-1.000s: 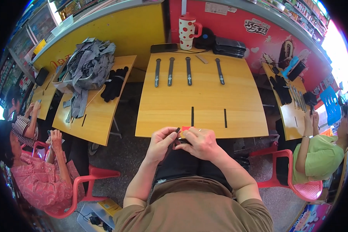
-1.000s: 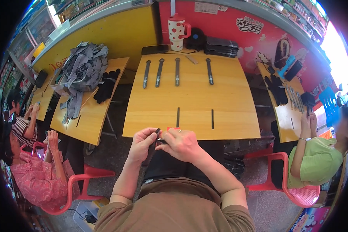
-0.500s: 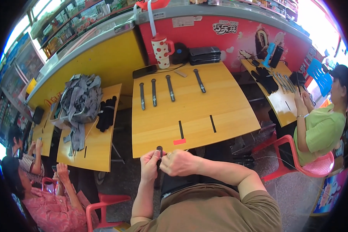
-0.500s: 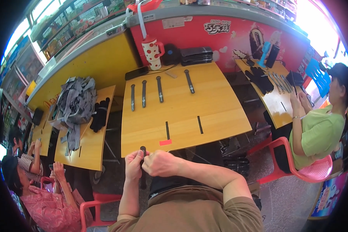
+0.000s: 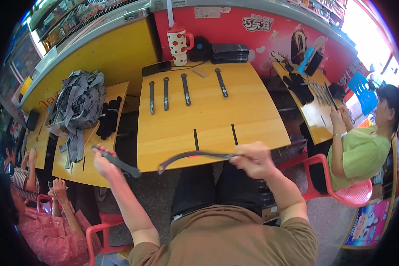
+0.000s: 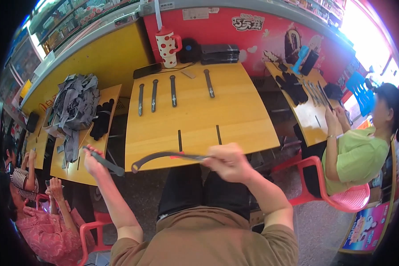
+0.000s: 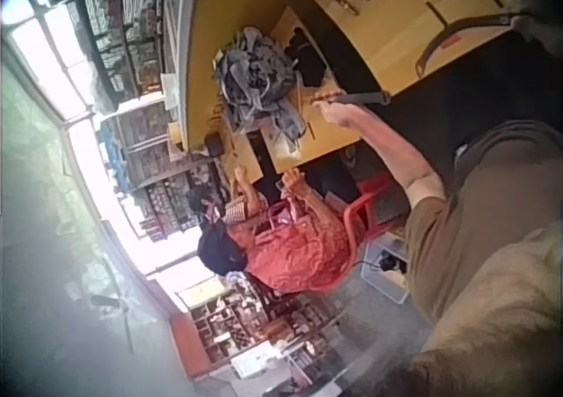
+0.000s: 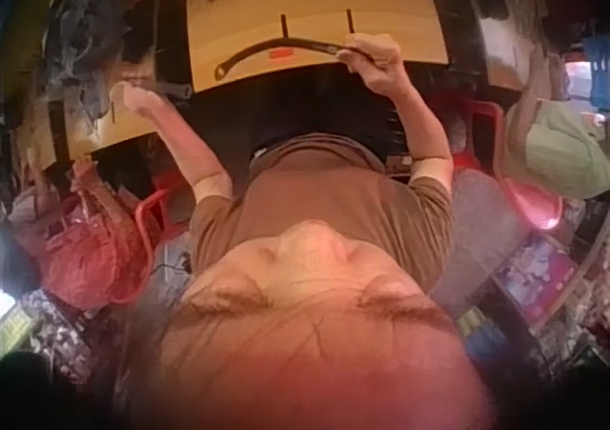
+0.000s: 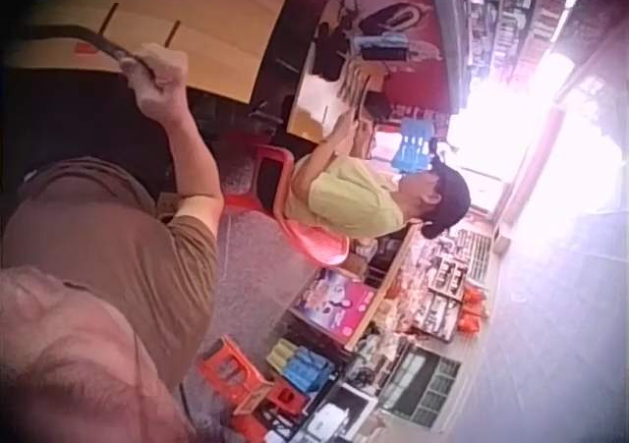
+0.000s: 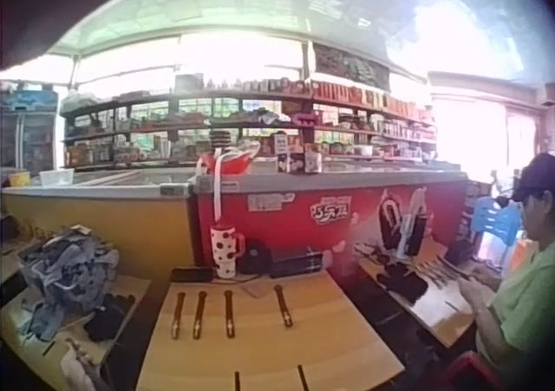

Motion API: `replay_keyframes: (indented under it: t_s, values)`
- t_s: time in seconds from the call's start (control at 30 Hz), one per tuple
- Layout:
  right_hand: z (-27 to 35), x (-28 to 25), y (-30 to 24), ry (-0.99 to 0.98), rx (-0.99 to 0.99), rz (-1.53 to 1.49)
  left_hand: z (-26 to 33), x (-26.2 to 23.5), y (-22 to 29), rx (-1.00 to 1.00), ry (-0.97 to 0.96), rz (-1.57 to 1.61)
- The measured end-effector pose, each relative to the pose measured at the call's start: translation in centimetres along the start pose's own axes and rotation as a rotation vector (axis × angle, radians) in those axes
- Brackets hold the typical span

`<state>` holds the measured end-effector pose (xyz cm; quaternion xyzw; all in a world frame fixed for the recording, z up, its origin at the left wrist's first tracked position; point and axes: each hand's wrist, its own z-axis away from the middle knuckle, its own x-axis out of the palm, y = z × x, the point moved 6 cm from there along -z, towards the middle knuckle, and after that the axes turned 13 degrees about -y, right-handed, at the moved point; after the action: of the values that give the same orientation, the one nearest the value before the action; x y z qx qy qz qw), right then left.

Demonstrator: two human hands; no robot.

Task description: Assemble small leather straps by attaching hardware components and organizing them in a row on the table.

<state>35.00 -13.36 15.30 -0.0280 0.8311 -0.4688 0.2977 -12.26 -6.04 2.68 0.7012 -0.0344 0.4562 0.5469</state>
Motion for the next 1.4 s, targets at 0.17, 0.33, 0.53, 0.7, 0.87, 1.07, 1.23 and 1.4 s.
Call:
replay_keyframes:
  t_s: [0.17,0.33,0.53,0.7,0.87,1.07,1.23,1.4]
  values:
    - [3.9,-9.9,4.8,0.573,0.222,-0.182,-2.5,-5.3,0.3,0.041,-0.059,0.159]
    - [5.7,-14.5,19.0,0.651,0.654,-0.156,4.7,6.5,-6.9,-0.325,-0.424,0.01]
    - [5.4,-14.2,22.6,0.469,0.94,0.357,6.2,4.7,-10.6,-0.374,-0.44,-0.028]
    - [6.5,-12.8,21.3,0.273,1.067,0.394,6.2,4.7,-10.3,-0.321,-0.402,0.027]
    - [2.6,-12.7,17.1,0.311,0.592,0.718,6.0,5.0,-10.5,-0.32,-0.474,-0.021]
    - [-2.2,-10.8,21.0,0.129,0.31,0.867,6.0,4.5,-10.7,-0.319,-0.421,0.011]
    - [-4.8,-11.5,25.3,0.099,0.441,0.911,6.3,5.0,-10.5,-0.321,-0.456,-0.033]
    - [-10.1,-12.7,29.2,0.224,0.446,0.97,6.5,4.8,-10.1,-0.296,-0.431,-0.022]
